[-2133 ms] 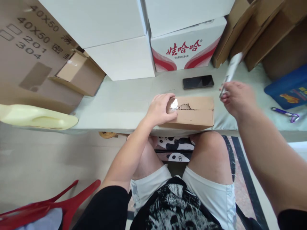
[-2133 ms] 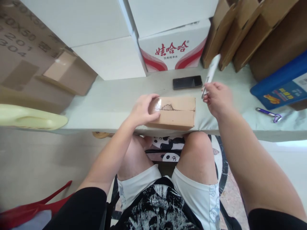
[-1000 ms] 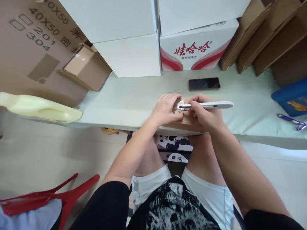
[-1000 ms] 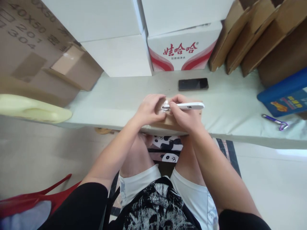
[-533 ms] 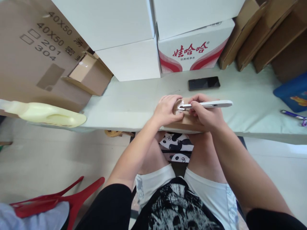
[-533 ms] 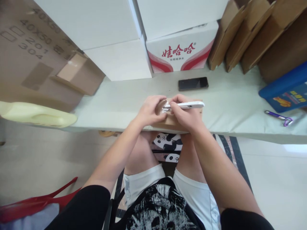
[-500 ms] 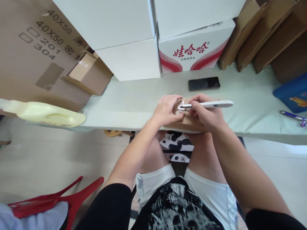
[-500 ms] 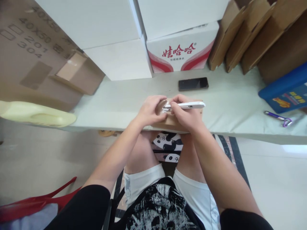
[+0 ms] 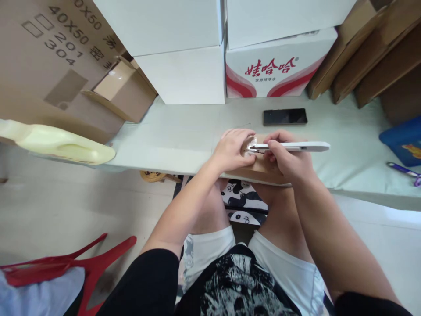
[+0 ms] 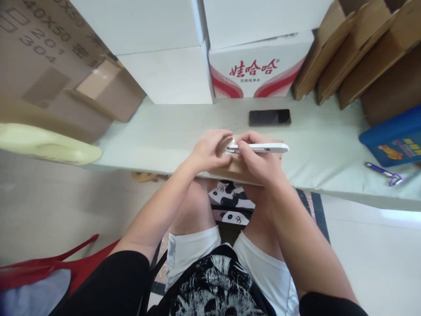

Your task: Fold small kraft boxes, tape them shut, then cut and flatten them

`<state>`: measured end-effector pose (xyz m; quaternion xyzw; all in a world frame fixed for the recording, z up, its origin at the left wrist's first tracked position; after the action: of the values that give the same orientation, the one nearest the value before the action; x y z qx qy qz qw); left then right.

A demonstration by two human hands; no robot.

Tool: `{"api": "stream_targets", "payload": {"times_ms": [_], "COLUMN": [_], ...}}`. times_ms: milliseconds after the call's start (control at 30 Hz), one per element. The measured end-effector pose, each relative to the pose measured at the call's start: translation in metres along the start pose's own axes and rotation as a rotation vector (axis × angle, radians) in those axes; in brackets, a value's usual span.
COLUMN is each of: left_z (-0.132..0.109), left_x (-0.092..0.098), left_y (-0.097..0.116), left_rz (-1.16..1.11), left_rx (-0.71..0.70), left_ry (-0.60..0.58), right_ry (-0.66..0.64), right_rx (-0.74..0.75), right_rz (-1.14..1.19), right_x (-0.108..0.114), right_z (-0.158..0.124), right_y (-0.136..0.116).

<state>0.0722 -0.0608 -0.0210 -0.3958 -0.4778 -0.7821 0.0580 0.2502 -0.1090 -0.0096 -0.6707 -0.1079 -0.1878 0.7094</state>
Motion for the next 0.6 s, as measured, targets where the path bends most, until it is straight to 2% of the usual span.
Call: {"api": "stream_targets", "payload": {"times_ms": [133, 333, 600], "left_z": [-0.0007, -0.0019, -0.0016], "left_x": [0.0002, -0.0002, -0.0010], "left_y": [0.0007, 0.0013, -0.0008], "left_rz": [0.014, 0.024, 0.018], "left_rx": [0.009, 0.011, 0.006], "left_ry": [0.003, -0.002, 0.010], "right_ry": [0.001, 0.005, -0.010], "right_rx": [0.028, -0.020, 0.028], "right_rz": [0.010, 0.004, -0.006], "right_x": [-0.0005, -0.0010, -0.0006], "right_z": [0.0002, -0.0008, -0.0013], "right_y": [0.0027, 0.0042, 0.0022]}}
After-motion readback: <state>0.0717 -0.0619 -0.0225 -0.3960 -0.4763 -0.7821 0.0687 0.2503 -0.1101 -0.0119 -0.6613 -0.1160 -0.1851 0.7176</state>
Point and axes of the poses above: each hand's wrist, its own z-axis towards the middle knuckle, its own x-axis out of the back of the hand, y = z × x, the point moved 1 cm from there along z, towards the middle knuckle, and after that the axes turned 12 degrees about -z, right-handed, at the moved point
